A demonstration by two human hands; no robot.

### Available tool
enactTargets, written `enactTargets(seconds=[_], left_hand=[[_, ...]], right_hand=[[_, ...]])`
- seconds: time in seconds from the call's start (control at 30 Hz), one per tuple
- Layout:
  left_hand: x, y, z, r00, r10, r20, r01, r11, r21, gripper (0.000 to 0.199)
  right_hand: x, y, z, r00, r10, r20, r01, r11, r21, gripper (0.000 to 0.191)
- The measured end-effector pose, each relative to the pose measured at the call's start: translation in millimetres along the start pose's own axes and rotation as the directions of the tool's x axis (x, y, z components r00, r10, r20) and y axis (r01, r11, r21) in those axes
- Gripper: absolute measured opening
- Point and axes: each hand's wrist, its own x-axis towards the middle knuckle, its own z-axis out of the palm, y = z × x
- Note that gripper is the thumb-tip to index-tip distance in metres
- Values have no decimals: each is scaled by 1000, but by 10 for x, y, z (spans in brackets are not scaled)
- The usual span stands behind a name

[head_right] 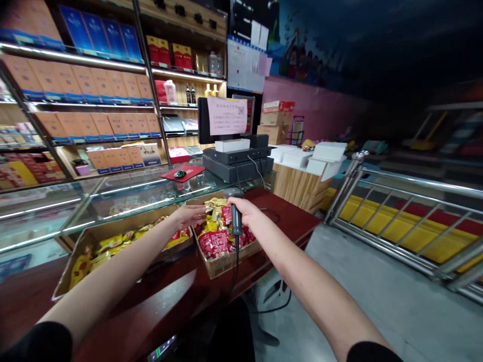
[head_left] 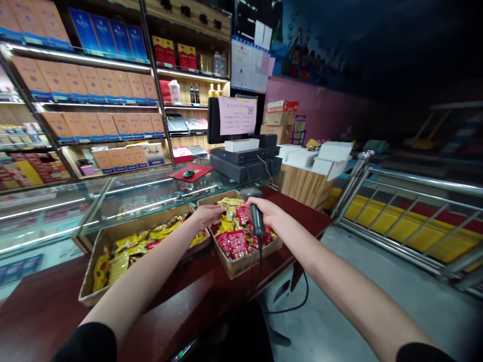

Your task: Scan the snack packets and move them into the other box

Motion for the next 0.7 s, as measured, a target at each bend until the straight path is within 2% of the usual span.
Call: enactTargets(seconds=[0.07, 0.17, 0.3, 0.4, 0.47, 0.53, 0.6, 0.7], left_hand=[[-126, 18, -311, 1000, -6, -30, 6, 1000, 12, 42], [-377, 41, -884, 997, -23, -70, 28, 996, 80, 43], [-763, 16, -1652, 983, -24, -181, 40, 996, 82, 41], [-1027, -75, -2058, 963, -18, -268, 36, 997, 61, 37], [-1159, -165, -2210, 956, -24, -294, 47, 996, 71, 33], [-1236, -264, -2281, 956, -39, -290, 71, 992, 103, 29], [-1253, -364, -2301, 960, -42, -277, 92, 981, 171, 25], [-1195, -497, -2290, 958, 5, -285, 104, 924, 368, 26]], right_hand=[[-39, 39, 231, 997, -14, 82, 15, 1000, -17, 5], [-93, 123, 661, 976, -37, 216, 45, 998, -35, 8], [-141, 293, 1307, 931, 56, 361, -17, 994, -110, 9], [-139, 462, 1768, 883, 142, 448, -60, 980, -192, 7], [-106, 588, 2024, 830, 214, 515, -100, 966, -239, 6], [-39, 716, 2222, 795, 282, 537, -131, 944, -302, 6], [58, 837, 2358, 798, 331, 504, -142, 916, -376, 5], [229, 980, 2460, 822, 359, 442, -132, 875, -465, 5]])
